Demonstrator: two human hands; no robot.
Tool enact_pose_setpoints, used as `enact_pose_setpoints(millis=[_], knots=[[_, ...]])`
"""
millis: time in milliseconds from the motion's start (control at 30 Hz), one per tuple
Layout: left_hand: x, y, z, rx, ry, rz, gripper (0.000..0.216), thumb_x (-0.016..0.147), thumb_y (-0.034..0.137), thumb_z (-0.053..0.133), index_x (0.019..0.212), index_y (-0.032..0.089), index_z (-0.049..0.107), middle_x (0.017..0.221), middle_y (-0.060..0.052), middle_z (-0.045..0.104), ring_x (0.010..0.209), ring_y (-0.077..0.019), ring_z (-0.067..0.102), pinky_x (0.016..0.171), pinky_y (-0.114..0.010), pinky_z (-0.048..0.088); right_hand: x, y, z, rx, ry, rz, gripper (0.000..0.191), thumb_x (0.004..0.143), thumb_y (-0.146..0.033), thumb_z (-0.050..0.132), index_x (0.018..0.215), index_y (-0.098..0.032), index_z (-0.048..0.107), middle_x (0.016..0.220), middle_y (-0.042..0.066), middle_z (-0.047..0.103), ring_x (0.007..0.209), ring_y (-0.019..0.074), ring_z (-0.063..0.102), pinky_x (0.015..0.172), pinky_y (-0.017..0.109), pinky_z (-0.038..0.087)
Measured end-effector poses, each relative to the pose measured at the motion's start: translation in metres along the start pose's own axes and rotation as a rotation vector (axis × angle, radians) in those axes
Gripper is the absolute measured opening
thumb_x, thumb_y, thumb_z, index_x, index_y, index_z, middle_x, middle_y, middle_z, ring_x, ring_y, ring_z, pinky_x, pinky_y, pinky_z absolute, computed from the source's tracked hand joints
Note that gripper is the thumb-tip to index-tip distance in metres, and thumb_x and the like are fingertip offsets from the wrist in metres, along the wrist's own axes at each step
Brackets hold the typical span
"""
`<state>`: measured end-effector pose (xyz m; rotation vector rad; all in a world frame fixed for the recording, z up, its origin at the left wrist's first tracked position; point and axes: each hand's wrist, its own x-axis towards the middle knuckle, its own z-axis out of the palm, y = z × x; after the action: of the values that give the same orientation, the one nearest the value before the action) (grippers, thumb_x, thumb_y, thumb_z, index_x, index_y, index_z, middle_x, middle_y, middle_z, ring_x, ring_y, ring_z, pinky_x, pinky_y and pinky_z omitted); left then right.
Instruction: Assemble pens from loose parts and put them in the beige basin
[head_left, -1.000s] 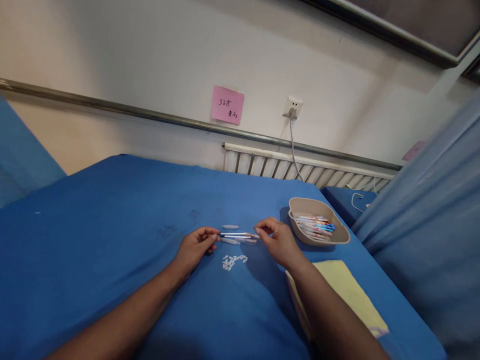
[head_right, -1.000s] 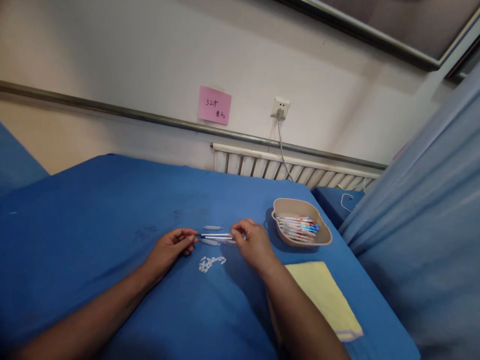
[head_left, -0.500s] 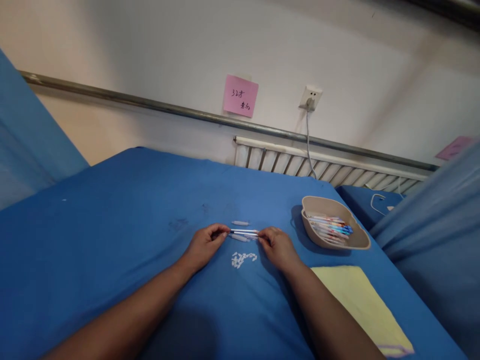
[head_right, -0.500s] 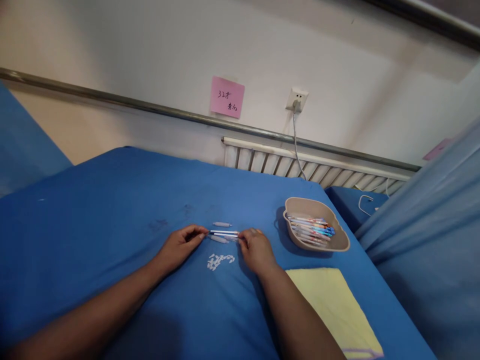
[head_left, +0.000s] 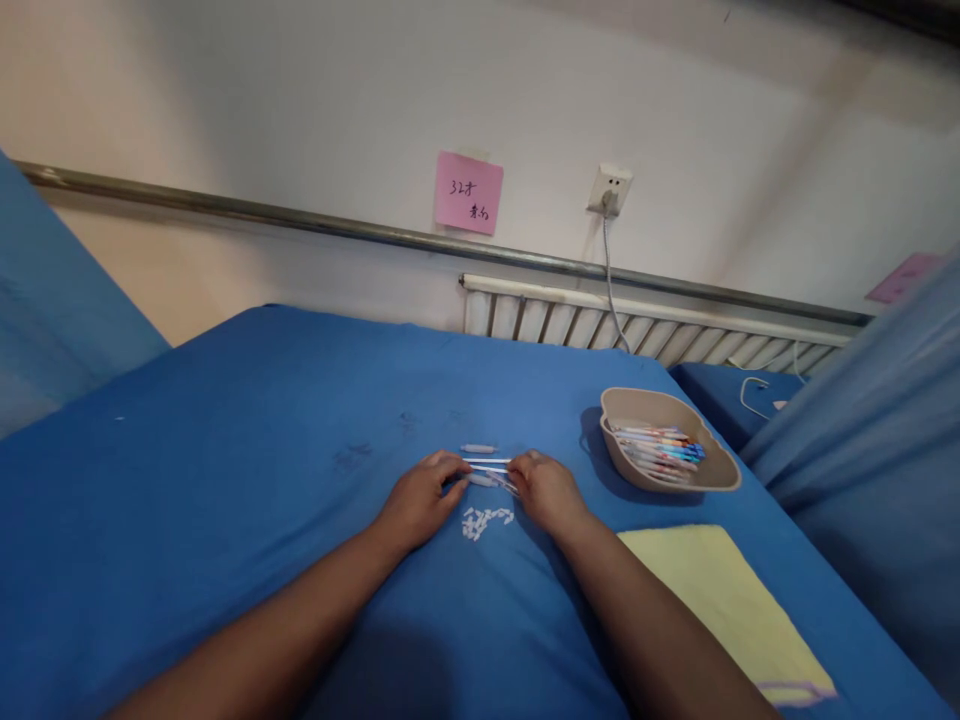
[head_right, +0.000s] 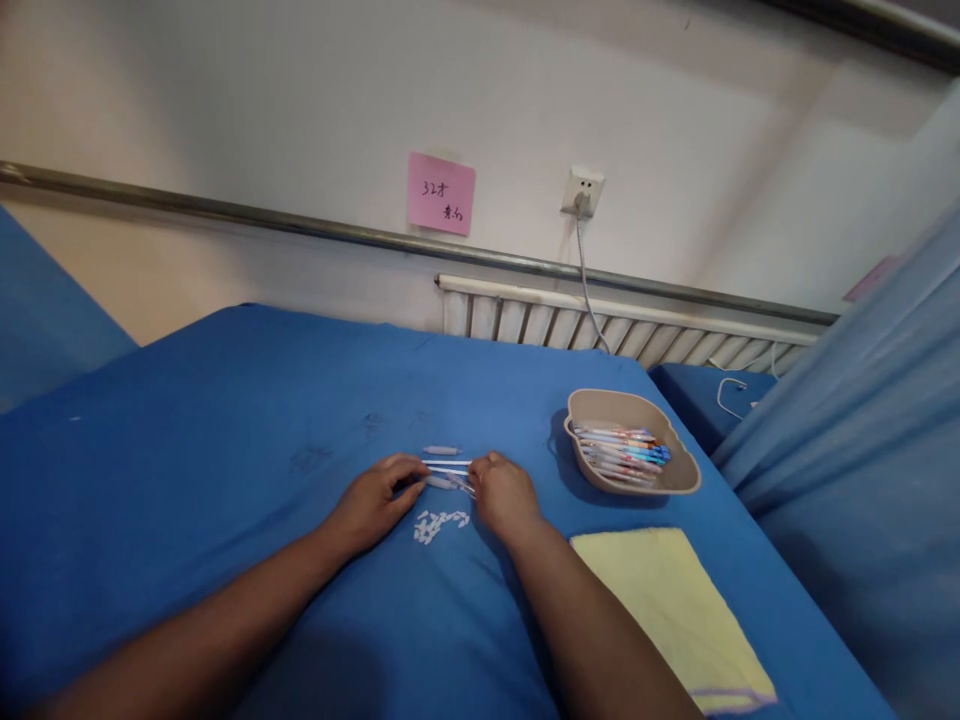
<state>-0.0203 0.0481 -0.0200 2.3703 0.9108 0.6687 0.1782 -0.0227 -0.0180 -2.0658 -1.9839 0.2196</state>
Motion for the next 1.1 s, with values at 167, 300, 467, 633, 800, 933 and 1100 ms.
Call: enact_pose_setpoints(millis=[167, 300, 467, 633, 800, 933, 1100], knots=[[0.000, 0.004, -0.002, 0.109, -0.081, 0.009, 0.023, 0.080, 0.024, 0.055, 0.102, 0.026, 0.062, 0.098, -0.003, 0.061, 0.093, -0.0196, 0.055, 0.083, -0.031, 0.043, 0.004, 0.000, -0.005, -0.032, -0.062, 0.023, 0.018, 0.089, -0.030, 0.046, 0.092, -0.021, 0.061, 0.093, 0.005, 0.061, 0.083, 0.0154, 0.057, 0.071, 0.024, 0.037], [0.000, 0.005, -0.003, 0.153, -0.094, -0.008, 0.017, 0.081, 0.026, 0.054, 0.095, 0.025, 0.062, 0.095, -0.003, 0.059, 0.091, -0.0200, 0.055, 0.080, -0.031, 0.042, 0.003, -0.001, -0.006, -0.070, -0.080, -0.013, 0.017, 0.089, -0.027, 0.046, 0.093, -0.018, 0.059, 0.096, 0.007, 0.060, 0.090, 0.0173, 0.055, 0.076, 0.025, 0.038], [0.000, 0.008, -0.005, 0.125, -0.087, 0.012, 0.012, 0.083, 0.031, 0.053, 0.085, 0.023, 0.061, 0.086, -0.003, 0.062, 0.083, -0.0206, 0.054, 0.076, -0.031, 0.040, 0.000, -0.001, -0.004, -0.137, -0.024, -0.079, 0.018, 0.088, -0.015, 0.042, 0.094, -0.016, 0.058, 0.092, 0.010, 0.062, 0.087, 0.0200, 0.056, 0.076, 0.029, 0.039], [-0.002, 0.010, -0.006, 0.066, -0.044, -0.049, 0.015, 0.082, 0.036, 0.053, 0.083, 0.023, 0.061, 0.078, -0.002, 0.063, 0.080, -0.0213, 0.053, 0.072, -0.031, 0.039, -0.001, -0.002, -0.004, -0.128, -0.034, -0.135, 0.021, 0.085, -0.011, 0.042, 0.097, -0.017, 0.058, 0.092, 0.009, 0.062, 0.087, 0.0204, 0.055, 0.077, 0.029, 0.039], [-0.001, 0.010, -0.011, -0.002, 0.043, -0.117, 0.022, 0.085, 0.037, 0.049, 0.095, 0.022, 0.061, 0.088, -0.003, 0.064, 0.087, -0.0210, 0.055, 0.078, -0.031, 0.042, -0.005, 0.000, -0.005, -0.085, -0.032, -0.181, 0.020, 0.088, -0.016, 0.041, 0.098, -0.015, 0.058, 0.092, 0.011, 0.062, 0.086, 0.0209, 0.055, 0.078, 0.030, 0.039], [-0.001, 0.006, -0.017, -0.056, 0.062, -0.132, 0.025, 0.086, 0.037, 0.045, 0.098, 0.021, 0.061, 0.094, -0.003, 0.064, 0.091, -0.0213, 0.056, 0.084, -0.033, 0.041, -0.009, 0.007, -0.003, 0.105, 0.028, -0.210, 0.018, 0.089, -0.019, 0.041, 0.095, -0.017, 0.058, 0.091, 0.008, 0.061, 0.086, 0.0176, 0.056, 0.077, 0.027, 0.040], [-0.002, 0.001, -0.017, -0.176, 0.038, -0.223, 0.025, 0.085, 0.037, 0.045, 0.098, 0.021, 0.059, 0.095, -0.003, 0.065, 0.088, -0.0200, 0.058, 0.083, -0.032, 0.044, -0.008, 0.016, -0.001, 0.381, 0.153, -0.059, 0.016, 0.088, -0.023, 0.041, 0.091, -0.018, 0.056, 0.079, 0.003, 0.062, 0.070, 0.0145, 0.057, 0.065, 0.024, 0.040]])
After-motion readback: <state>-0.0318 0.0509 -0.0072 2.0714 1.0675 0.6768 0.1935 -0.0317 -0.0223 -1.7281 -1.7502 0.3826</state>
